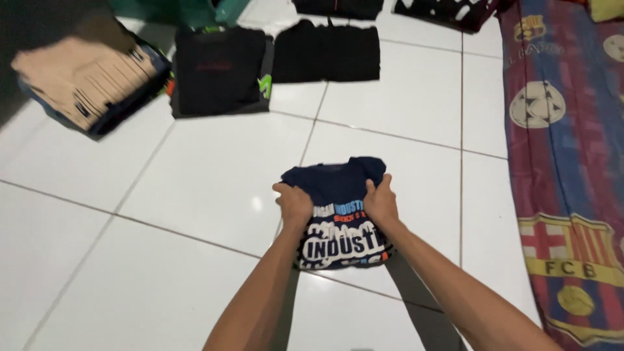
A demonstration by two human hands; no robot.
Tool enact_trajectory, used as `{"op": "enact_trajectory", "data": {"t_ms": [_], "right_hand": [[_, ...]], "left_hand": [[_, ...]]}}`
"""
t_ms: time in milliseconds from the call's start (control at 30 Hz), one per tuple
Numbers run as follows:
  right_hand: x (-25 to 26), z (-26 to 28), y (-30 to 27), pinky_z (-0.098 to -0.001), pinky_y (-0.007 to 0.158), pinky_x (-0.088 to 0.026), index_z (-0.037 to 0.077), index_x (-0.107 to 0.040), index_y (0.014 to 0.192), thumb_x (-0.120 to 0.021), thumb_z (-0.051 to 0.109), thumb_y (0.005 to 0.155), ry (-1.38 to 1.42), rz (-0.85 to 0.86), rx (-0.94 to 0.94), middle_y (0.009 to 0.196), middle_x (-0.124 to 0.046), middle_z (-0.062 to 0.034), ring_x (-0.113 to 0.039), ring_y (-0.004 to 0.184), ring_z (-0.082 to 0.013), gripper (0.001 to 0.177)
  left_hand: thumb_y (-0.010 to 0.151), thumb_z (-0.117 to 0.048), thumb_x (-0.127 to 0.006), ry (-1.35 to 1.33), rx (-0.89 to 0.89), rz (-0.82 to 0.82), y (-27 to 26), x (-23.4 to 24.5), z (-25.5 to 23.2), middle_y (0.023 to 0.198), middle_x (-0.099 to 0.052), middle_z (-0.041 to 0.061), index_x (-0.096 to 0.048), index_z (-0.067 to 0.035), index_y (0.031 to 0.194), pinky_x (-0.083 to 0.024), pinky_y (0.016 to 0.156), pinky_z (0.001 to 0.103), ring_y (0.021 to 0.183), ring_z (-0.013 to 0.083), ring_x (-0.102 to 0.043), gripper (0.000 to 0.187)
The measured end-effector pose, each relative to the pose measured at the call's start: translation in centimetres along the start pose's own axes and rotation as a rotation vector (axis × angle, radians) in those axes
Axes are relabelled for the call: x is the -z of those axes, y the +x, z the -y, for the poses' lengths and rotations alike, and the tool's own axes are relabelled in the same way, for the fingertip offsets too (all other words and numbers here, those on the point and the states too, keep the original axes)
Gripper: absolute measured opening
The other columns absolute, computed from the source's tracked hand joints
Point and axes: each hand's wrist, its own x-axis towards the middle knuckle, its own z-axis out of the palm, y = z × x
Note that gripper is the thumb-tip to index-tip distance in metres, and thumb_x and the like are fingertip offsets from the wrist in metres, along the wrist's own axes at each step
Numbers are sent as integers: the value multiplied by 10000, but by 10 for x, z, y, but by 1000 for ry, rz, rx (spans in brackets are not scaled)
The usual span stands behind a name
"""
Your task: Fold several t-shirts on the floor.
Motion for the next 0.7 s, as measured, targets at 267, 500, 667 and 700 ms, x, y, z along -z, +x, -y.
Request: {"op": "enact_trajectory", "data": {"t_ms": [267,500,667,700], "right_hand": [[-38,69,-28,-558,927,-518,116,-466,1357,-513,464,1004,30,-16,178,1090,-697,-324,-663,1037,-516,498],[-49,94,-31,-593,783,-545,136,-400,1412,-474,445,1008,-222,82,201,911,-727,-301,-699,857,-514,515],[-77,146,-2,-577,736,-523,163,-420,1414,-429,319,1021,-24,93,258,829,-714,-300,-697,814,-506,423],[-85,163,5,-559,705,-525,165,-414,1415,-415,301,1022,78,91,266,781,-708,-295,-711,770,-487,417]], "left_hand": [[864,-536,-716,-186,-253,-160,108,79,102,1201,-676,306,-553,105,1253,-505,975,438,1119,363,-668,767],[952,-474,-535,87,-16,-98,52,92,62,1224,-663,333,-506,-22,1376,-482,1025,513,1171,512,-614,620],[984,-405,-504,11,-145,-203,94,143,-3,1186,-684,319,-542,-68,1346,-497,995,509,1151,498,-631,497],[988,-411,-497,31,-191,-219,109,158,-18,1161,-707,306,-578,-76,1310,-513,979,504,1142,482,-651,471]]}}
